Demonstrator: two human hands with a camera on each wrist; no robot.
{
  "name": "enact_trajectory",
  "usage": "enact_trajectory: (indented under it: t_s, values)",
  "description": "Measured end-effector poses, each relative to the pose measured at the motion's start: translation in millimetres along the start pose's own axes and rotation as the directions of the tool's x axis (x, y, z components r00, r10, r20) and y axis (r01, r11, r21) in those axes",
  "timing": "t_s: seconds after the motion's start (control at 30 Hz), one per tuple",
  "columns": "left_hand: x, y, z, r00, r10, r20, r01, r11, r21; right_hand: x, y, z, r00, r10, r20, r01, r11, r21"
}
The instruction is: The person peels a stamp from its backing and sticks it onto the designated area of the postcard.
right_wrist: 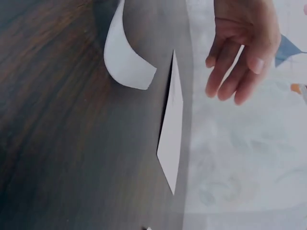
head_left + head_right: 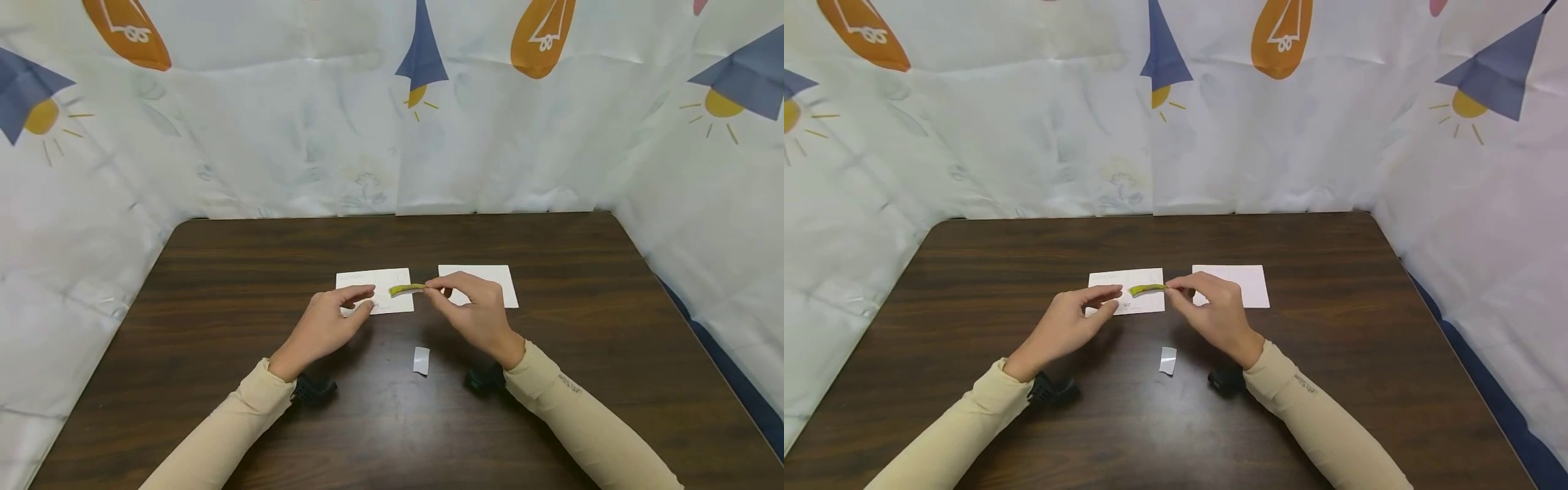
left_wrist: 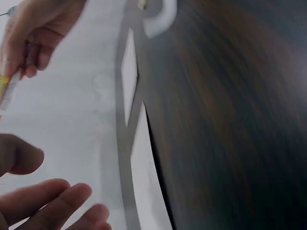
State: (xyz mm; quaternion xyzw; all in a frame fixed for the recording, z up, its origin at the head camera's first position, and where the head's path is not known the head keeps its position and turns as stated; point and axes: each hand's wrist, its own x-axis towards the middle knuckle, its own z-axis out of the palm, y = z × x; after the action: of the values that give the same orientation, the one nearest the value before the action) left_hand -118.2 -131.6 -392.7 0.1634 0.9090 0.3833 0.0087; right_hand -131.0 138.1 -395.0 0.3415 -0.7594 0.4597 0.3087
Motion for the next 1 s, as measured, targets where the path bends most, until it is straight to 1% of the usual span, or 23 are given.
enact_trajectory:
  t_s: [0.1, 0.2, 0.3, 0.37, 0.4, 0.47, 0.53, 0.67, 0.77, 0.83, 0.9, 1.0]
  values:
    - [0.2, -4.0, -2.8, 0.999, 0.047, -0.006, -0.046, 0.993, 0.112, 1.2, 1.6, 1.7, 0.997, 0.081, 0.012, -0.081, 0.997, 0.017]
    - [2.1, -9.5, -5.1, 0.994, 0.109, 0.004, -0.108, 0.973, 0.204, 2.6, 2.9, 3.6, 0.985, 0.172, 0.025, -0.173, 0.984, 0.037]
    - [5.3, -18.1, -7.5, 0.983, 0.181, 0.026, -0.181, 0.942, 0.281, 5.5, 2.9, 5.9, 0.959, 0.28, 0.042, -0.282, 0.958, 0.053]
    - [7.0, -24.3, -9.3, 0.975, 0.217, 0.045, -0.219, 0.921, 0.321, 8.0, 3.0, 7.7, 0.936, 0.347, 0.059, -0.35, 0.934, 0.068]
    - [7.7, -26.8, -10.6, 0.973, 0.223, 0.058, -0.23, 0.913, 0.336, 9.2, 3.8, 8.7, 0.925, 0.374, 0.069, -0.379, 0.922, 0.076]
    - [8.5, -30.4, -13.0, 0.972, 0.219, 0.087, -0.235, 0.902, 0.362, 11.6, 6.3, 10.3, 0.903, 0.419, 0.092, -0.426, 0.902, 0.077]
    - [9.4, -32.3, -15.7, 0.973, 0.197, 0.121, -0.229, 0.893, 0.387, 14.4, 9.6, 12.4, 0.884, 0.454, 0.111, -0.464, 0.882, 0.081]
    - [12.3, -35.7, -19.7, 0.973, 0.126, 0.191, -0.199, 0.878, 0.435, 20.8, 16.1, 16.0, 0.841, 0.521, 0.143, -0.534, 0.842, 0.075]
    - [13.9, -38.1, -21.9, 0.97, 0.067, 0.234, -0.172, 0.87, 0.462, 25.5, 20.5, 19.3, 0.798, 0.578, 0.173, -0.595, 0.801, 0.069]
    - [14.5, -39.4, -23.1, 0.966, 0.039, 0.256, -0.16, 0.867, 0.472, 28.4, 23.7, 22.1, 0.767, 0.611, 0.197, -0.632, 0.773, 0.061]
    - [15.0, -40.8, -23.9, 0.963, 0.029, 0.266, -0.161, 0.858, 0.487, 31.0, 27.1, 25.3, 0.738, 0.641, 0.213, -0.664, 0.746, 0.053]
    - [15.6, -42.8, -24.3, 0.962, 0.023, 0.273, -0.163, 0.848, 0.503, 33.7, 33.1, 30.3, 0.705, 0.67, 0.232, -0.694, 0.719, 0.035]
